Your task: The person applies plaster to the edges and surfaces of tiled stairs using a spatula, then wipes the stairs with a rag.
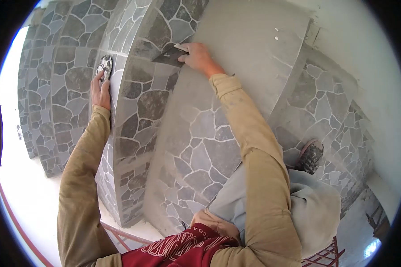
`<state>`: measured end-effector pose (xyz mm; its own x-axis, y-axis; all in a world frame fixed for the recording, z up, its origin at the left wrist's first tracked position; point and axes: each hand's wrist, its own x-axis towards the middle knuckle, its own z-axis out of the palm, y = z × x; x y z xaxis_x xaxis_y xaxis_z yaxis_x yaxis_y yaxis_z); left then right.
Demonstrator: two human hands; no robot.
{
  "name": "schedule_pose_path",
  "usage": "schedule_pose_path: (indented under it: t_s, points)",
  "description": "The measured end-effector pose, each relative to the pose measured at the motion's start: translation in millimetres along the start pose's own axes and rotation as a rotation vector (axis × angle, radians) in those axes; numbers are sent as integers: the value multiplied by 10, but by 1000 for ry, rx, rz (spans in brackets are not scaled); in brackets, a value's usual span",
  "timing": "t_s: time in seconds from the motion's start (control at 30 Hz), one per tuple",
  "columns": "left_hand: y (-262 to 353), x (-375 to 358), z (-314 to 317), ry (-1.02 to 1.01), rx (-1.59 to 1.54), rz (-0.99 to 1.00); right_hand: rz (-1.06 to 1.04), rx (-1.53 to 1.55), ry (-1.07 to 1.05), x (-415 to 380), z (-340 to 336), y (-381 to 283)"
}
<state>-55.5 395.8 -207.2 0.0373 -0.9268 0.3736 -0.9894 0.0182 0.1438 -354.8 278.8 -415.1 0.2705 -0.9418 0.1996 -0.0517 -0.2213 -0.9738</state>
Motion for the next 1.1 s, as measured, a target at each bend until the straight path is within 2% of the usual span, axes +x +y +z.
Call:
schedule_pose_path:
  t_s: [0.1,0.2,0.27,0.3,0.33,0.4,0.43,0.5,0.53,0.6,0.67,0.73,0.77,0.83,0.97,1.1]
  points:
    - [34,19,1,6,2,-3,-98,44,78,-43,-56,-6]
    - [77,-19,-69,-14,8,-40,-10,-6,-30,-82,66,-149]
    - [87,11,-25,-17,-4,-35,-53,112,-277,-186,201,-238]
    - [31,5,-5,-8,3,-14,31,17,-308,-178,172,-276]
    - [-19,19,-6,0,15,7,25,22,-299,-131,103,-240]
    - [25,9,-22,-9,16,7,-63,-48,68,-148,17,-74]
    - [73,2,-37,-6,5,-13,-59,-43,64,-156,38,-122]
    - [108,-4,-43,-4,-16,-37,135,-4,35,-117,-2,-239]
    - [95,-5,-41,1,-21,-36,131,-10,37,-164,29,-201]
    - [49,11,-28,-14,5,-26,-163,-65,70,-389,161,-103]
    - [47,23,-24,-8,-7,-6,47,-3,75,-781,340,-499]
    - [50,-1,-25,-10,-11,9,-144,53,357,-1171,831,-683]
    - [51,6,-29,-8,-19,-1,-133,63,375,-1227,964,-802]
    - [31,20,-36,-27,-15,-2,-338,-37,357,-1291,1132,-968]
    - [-47,-10,-45,-34,-1,-12,-116,50,578,-837,1112,-831]
    - [-17,81,2,-40,-19,-16,-183,83,506,-1145,1324,-1187]
